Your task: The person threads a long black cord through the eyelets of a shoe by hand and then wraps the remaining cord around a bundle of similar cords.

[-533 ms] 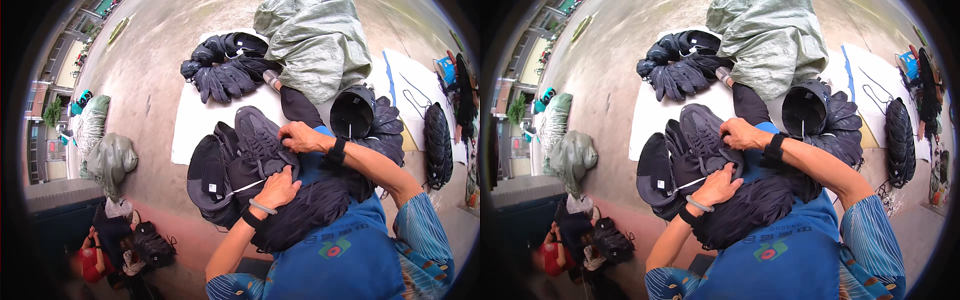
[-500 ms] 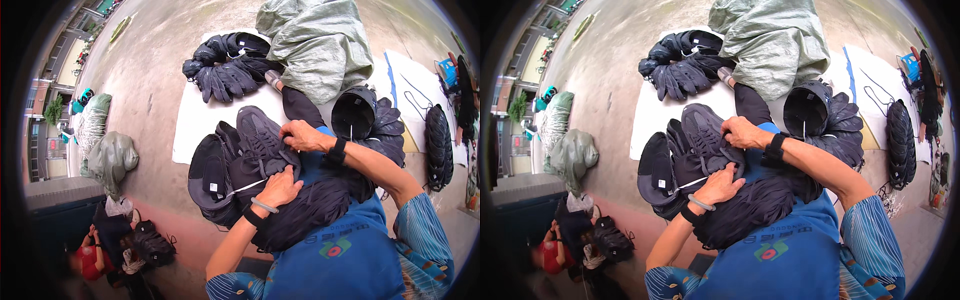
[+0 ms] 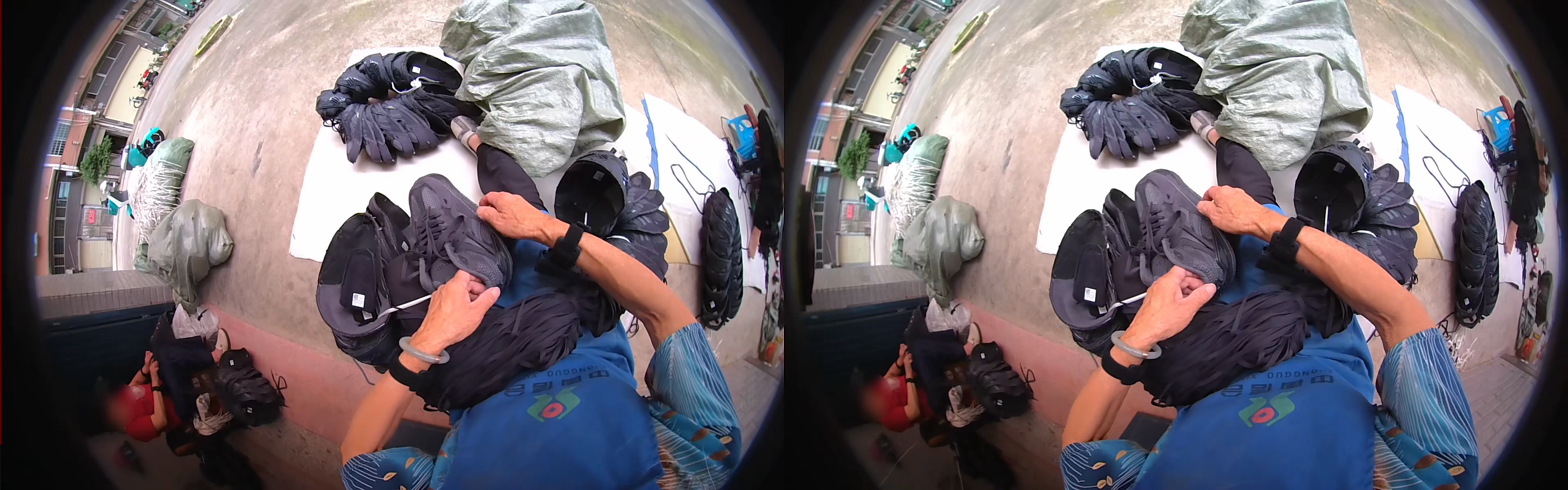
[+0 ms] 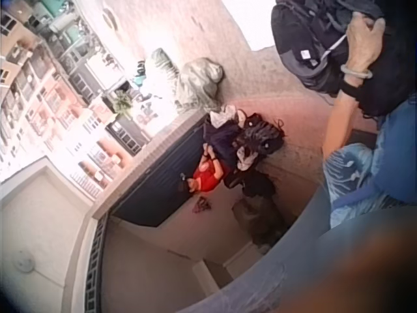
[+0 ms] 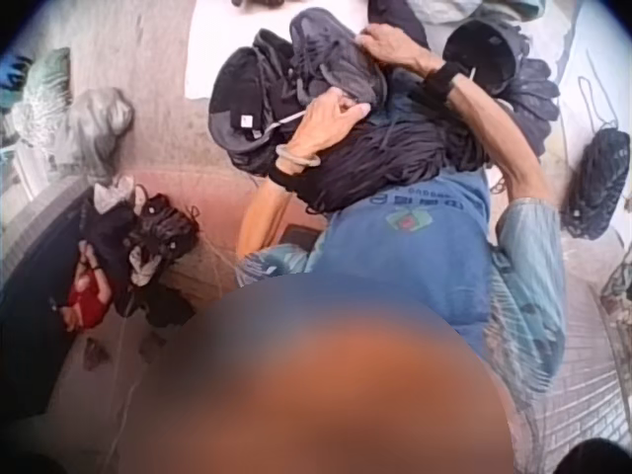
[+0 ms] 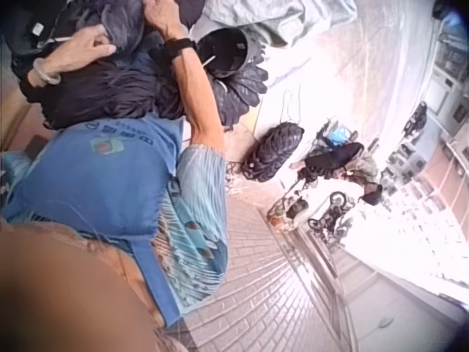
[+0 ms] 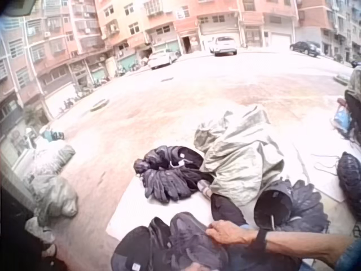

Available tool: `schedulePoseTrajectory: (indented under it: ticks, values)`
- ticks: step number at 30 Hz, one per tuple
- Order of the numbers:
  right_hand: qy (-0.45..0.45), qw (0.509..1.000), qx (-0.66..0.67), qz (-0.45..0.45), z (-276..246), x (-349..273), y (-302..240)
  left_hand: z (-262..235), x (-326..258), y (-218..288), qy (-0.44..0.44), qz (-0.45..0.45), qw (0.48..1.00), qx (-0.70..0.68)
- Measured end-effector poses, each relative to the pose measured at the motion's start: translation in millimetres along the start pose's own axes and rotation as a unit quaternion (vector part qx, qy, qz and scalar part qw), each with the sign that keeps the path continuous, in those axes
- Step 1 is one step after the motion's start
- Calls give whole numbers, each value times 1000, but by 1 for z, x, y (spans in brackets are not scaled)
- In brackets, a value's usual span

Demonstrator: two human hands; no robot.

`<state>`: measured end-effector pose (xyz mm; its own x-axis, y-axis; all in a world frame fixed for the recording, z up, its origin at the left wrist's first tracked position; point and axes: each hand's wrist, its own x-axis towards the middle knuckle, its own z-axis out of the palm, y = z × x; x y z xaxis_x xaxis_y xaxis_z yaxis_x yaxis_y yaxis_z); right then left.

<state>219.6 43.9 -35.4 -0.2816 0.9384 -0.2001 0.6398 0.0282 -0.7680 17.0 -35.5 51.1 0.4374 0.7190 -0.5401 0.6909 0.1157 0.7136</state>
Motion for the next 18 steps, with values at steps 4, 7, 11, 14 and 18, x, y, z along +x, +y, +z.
schedulePoseTrajectory:
  ticks: [4, 7, 11, 14, 18]
  values:
    - [-146, 936, 263, 183, -23, -14, -37, -17, -17, -10, 49, 23, 990, -128]
    - [-202, 871, 414, 171, -28, -27, -65, -34, -24, -7, 52, 58, 962, -260]
    - [-259, 791, 537, 135, -15, -42, -94, -52, -36, -19, 67, 91, 934, -339]
    - [-272, 831, 480, 74, -2, -46, -84, -74, -45, -32, 39, 45, 943, -327]
    - [-247, 778, 567, 112, 8, -46, -88, -112, -37, -105, 416, -31, 906, -66]
